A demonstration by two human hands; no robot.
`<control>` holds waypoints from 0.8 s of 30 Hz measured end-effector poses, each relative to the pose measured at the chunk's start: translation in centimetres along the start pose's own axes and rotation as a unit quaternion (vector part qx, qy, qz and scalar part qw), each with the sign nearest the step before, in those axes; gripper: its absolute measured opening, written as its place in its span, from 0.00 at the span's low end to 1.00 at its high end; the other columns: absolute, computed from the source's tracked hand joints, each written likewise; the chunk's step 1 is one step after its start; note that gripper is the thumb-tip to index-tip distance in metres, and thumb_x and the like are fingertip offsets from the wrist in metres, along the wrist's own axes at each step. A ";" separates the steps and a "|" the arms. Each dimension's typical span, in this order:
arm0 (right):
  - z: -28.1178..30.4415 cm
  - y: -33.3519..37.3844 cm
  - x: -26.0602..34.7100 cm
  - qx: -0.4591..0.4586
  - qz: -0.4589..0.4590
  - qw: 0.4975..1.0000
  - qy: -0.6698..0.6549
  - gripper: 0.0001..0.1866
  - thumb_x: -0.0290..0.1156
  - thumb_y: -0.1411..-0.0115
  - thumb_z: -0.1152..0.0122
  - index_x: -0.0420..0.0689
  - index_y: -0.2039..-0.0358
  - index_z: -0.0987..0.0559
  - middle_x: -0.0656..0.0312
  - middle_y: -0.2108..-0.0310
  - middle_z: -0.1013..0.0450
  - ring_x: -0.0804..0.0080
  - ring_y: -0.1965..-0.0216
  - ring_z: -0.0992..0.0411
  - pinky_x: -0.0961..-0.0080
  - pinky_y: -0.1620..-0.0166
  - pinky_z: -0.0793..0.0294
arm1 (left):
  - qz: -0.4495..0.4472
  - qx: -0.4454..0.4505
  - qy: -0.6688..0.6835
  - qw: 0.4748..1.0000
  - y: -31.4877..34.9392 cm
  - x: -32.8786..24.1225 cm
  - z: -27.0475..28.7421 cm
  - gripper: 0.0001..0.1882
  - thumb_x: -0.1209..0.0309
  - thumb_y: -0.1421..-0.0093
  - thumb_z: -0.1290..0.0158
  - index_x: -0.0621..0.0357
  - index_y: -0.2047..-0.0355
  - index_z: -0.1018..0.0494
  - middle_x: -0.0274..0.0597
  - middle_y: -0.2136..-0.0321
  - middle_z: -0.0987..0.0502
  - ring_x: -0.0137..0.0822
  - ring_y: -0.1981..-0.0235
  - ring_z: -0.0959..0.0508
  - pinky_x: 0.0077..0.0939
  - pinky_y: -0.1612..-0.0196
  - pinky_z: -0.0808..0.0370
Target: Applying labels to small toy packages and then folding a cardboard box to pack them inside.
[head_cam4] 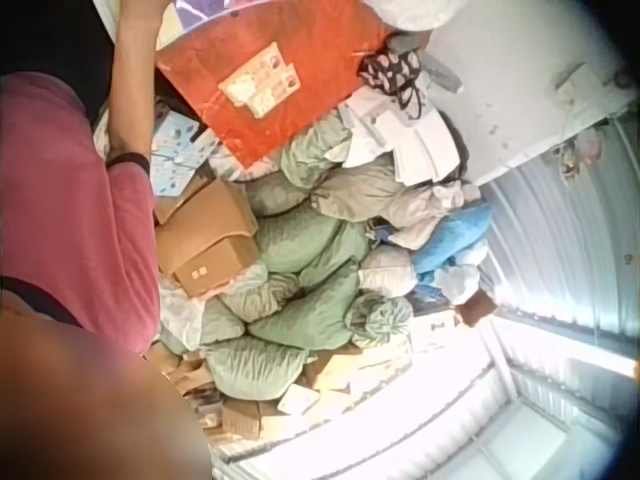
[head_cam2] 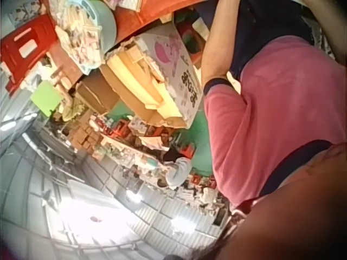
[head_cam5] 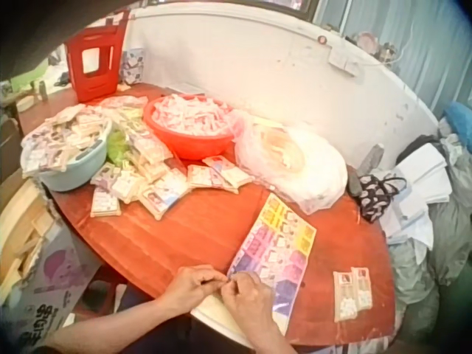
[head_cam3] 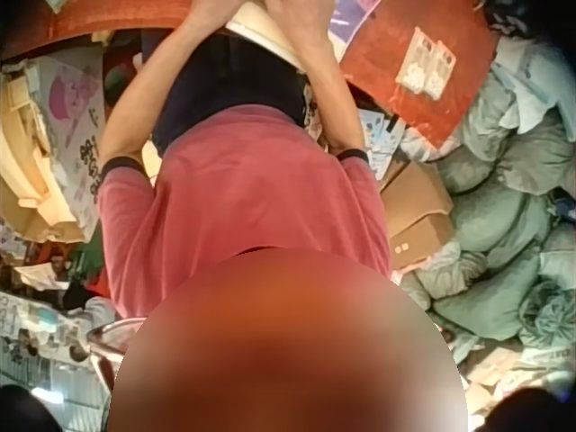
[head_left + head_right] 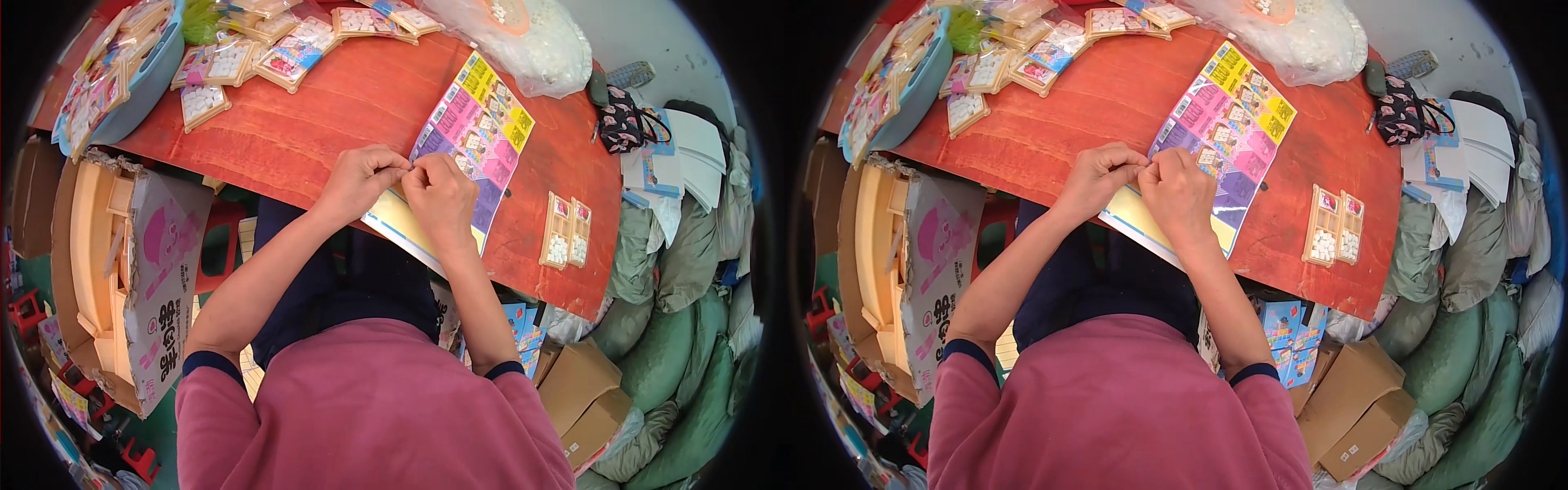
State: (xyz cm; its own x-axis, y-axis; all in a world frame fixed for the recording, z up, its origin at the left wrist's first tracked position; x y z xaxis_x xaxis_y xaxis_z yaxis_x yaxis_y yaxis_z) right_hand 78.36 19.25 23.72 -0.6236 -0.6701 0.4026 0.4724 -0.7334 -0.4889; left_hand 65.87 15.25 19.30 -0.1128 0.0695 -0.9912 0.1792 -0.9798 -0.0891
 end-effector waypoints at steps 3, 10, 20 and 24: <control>-0.2 0.2 -0.8 -0.027 -0.023 0.998 -0.054 0.01 0.23 0.54 0.41 0.42 0.79 0.24 0.57 0.78 0.27 0.61 0.81 0.28 0.70 0.78 0.28 | -0.004 -0.013 -0.013 1.000 -0.1 -0.3 -0.1 0.05 0.77 0.45 0.46 0.65 0.68 0.24 0.34 0.74 0.25 0.23 0.69 0.26 0.18 0.65 0.29; -0.2 0.5 -1.3 -0.030 -0.091 0.983 -0.158 0.02 0.24 0.53 0.39 0.41 0.77 0.23 0.58 0.78 0.26 0.62 0.79 0.26 0.73 0.75 0.27 | 0.067 -0.005 0.017 0.998 -0.2 0.9 0.4 0.07 0.74 0.43 0.46 0.64 0.66 0.24 0.32 0.72 0.24 0.20 0.68 0.27 0.17 0.65 0.29; 0.1 0.5 0.5 -0.063 0.035 0.997 -0.040 0.02 0.22 0.53 0.40 0.41 0.76 0.23 0.59 0.76 0.25 0.65 0.80 0.26 0.74 0.76 0.27 | 0.013 0.021 0.055 0.998 -0.2 0.4 0.3 0.07 0.73 0.42 0.46 0.64 0.67 0.24 0.33 0.72 0.24 0.21 0.68 0.26 0.17 0.65 0.29; -0.2 0.3 -0.1 -0.065 -0.002 0.995 -0.076 0.02 0.21 0.53 0.41 0.41 0.77 0.23 0.59 0.79 0.26 0.67 0.81 0.27 0.75 0.76 0.28 | 0.012 0.001 0.036 0.999 -0.2 0.3 0.3 0.06 0.73 0.42 0.46 0.65 0.68 0.24 0.32 0.72 0.24 0.21 0.68 0.26 0.17 0.65 0.29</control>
State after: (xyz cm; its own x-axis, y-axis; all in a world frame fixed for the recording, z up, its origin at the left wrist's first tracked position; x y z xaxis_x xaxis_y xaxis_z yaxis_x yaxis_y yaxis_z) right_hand 78.39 19.13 23.36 -0.5196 -0.6840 0.5119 0.3787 -0.7215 -0.5797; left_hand 65.51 15.44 19.01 -0.0375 0.0587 -0.9976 0.1795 -0.9816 -0.0645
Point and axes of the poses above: each hand's wrist, its own y-axis away from the middle knuckle, its own z-axis out of the back of the hand, x = y × z, the point moved 4 cm from there along -y, towards the middle knuckle
